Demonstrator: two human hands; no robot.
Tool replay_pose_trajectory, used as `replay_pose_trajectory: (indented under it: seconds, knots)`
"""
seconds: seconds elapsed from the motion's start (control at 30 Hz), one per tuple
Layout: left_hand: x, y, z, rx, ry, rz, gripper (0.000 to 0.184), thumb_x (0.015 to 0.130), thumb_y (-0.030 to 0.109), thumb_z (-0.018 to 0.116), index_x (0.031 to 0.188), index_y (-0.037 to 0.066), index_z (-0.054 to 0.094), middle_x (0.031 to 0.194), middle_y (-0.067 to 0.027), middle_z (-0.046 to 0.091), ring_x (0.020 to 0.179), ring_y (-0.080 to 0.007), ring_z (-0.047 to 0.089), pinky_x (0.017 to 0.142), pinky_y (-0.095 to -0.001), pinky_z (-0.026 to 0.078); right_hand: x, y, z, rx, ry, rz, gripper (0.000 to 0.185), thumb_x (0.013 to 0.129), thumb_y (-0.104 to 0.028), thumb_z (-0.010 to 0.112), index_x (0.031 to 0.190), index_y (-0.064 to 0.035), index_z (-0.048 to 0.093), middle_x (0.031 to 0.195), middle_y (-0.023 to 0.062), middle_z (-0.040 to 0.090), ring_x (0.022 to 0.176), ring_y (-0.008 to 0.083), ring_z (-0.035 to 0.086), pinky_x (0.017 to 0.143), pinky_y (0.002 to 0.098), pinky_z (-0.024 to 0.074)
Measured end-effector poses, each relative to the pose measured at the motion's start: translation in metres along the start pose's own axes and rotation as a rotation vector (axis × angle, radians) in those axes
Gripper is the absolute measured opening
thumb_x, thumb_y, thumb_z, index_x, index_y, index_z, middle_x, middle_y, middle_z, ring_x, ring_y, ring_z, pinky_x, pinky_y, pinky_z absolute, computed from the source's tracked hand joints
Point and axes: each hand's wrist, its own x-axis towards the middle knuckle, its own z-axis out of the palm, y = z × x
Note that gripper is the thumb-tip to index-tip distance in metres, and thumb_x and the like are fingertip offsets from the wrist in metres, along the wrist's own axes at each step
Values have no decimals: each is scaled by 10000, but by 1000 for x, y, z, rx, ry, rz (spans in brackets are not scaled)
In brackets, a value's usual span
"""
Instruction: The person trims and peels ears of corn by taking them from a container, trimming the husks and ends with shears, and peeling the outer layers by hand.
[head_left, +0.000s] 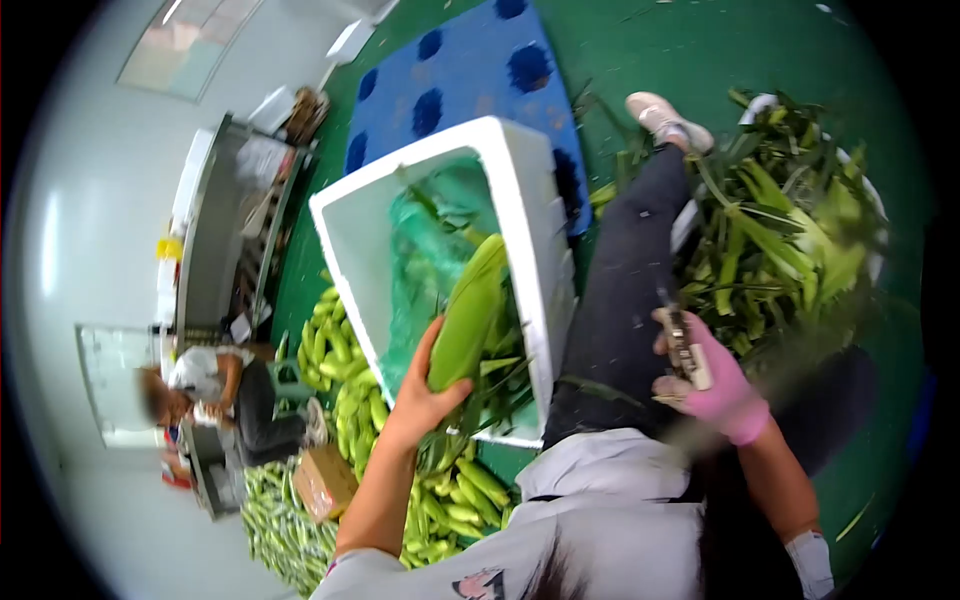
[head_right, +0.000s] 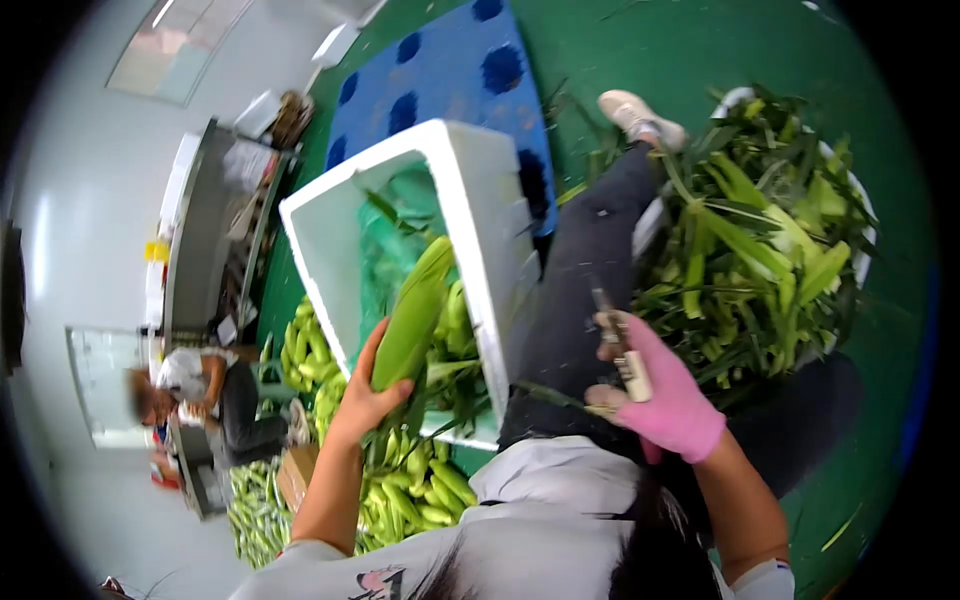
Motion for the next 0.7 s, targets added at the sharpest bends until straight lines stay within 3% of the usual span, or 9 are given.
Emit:
replay_pose_trajectory:
  seconds: [0.07, 0.2, 0.23, 0.3, 0.4, 0.43, 0.53, 0.63, 0.7]
  knots:
    - [-10, 12, 11, -126, 43, -94, 938, 769, 159, 745, 1543, 49, 228, 1472, -147, 418, 1347, -246, 417, 1121, -351, 310, 3, -4, -7, -155, 15, -87, 799, 734, -175, 813, 1410, -22, 414, 1177, 123, 545, 1061, 217, 546, 951, 336, 455]
    - [-44, 42, 22, -49, 142, 109, 1075, 697, 295, 787, 1543, 18, 183, 1457, -150, 414, 1336, -270, 421, 1107, -398, 328, 3, 0, -15, -260, 45, -131, 826, 739, -292, 827, 1398, -11, 415, 1234, 183, 551, 1126, 311, 565, 992, 378, 447]
    - [-44, 59, 30, -178, 36, 44, 1070, 703, 270, 785, 1548, 17, 179, 1471, -140, 400, 1350, -241, 403, 1121, -381, 304, 2, 2, -15, -225, 37, -153, 834, 739, -306, 826, 1400, -10, 412, 1240, 187, 546, 1136, 316, 560, 1002, 378, 441]
    - [-24, 63, 47, -114, -149, 64, 1065, 707, 238, 787, 1552, 17, 177, 1480, -129, 392, 1356, -220, 394, 1126, -365, 287, -1, -3, -20, -208, 20, -200, 872, 735, -358, 825, 1408, -5, 398, 1278, 203, 518, 1189, 327, 531, 1038, 381, 415]
    - [11, 78, 100, -168, -406, 9, 1052, 711, 152, 785, 1557, 21, 174, 1495, -109, 385, 1370, -186, 365, 1124, -336, 268, -11, -16, -41, -423, 149, -353, 870, 711, -358, 825, 1392, -5, 413, 1268, 216, 501, 1200, 360, 503, 1041, 401, 403]
    - [26, 69, 108, -103, -469, 151, 1046, 712, 113, 783, 1558, 27, 173, 1495, -99, 383, 1377, -183, 350, 1123, -331, 264, -19, -19, -52, -405, 176, -354, 860, 703, -350, 824, 1382, -6, 423, 1248, 217, 503, 1180, 368, 506, 1032, 407, 406]
    - [54, 101, 139, -14, -695, 134, 1066, 709, 130, 799, 1557, 37, 160, 1503, -80, 364, 1378, -186, 344, 1127, -337, 257, -37, -7, -96, -531, 314, -494, 796, 670, -319, 806, 1327, -24, 468, 1159, 191, 531, 1090, 373, 524, 975, 424, 428]
    - [81, 118, 156, 46, -903, 59, 1081, 700, 132, 806, 1559, 50, 155, 1486, -71, 387, 1381, -182, 340, 1129, -337, 248, -57, -3, -126, -716, 432, -499, 724, 663, -314, 784, 1267, -35, 496, 1120, 173, 558, 1075, 374, 526, 943, 445, 438]
    - [99, 123, 166, 74, -977, -32, 1096, 674, 187, 829, 1552, 48, 189, 1482, -80, 403, 1385, -195, 345, 1145, -345, 226, -65, 5, -133, -662, 505, -457, 625, 693, -321, 771, 1198, -33, 541, 973, 154, 602, 915, 376, 585, 837, 419, 487]
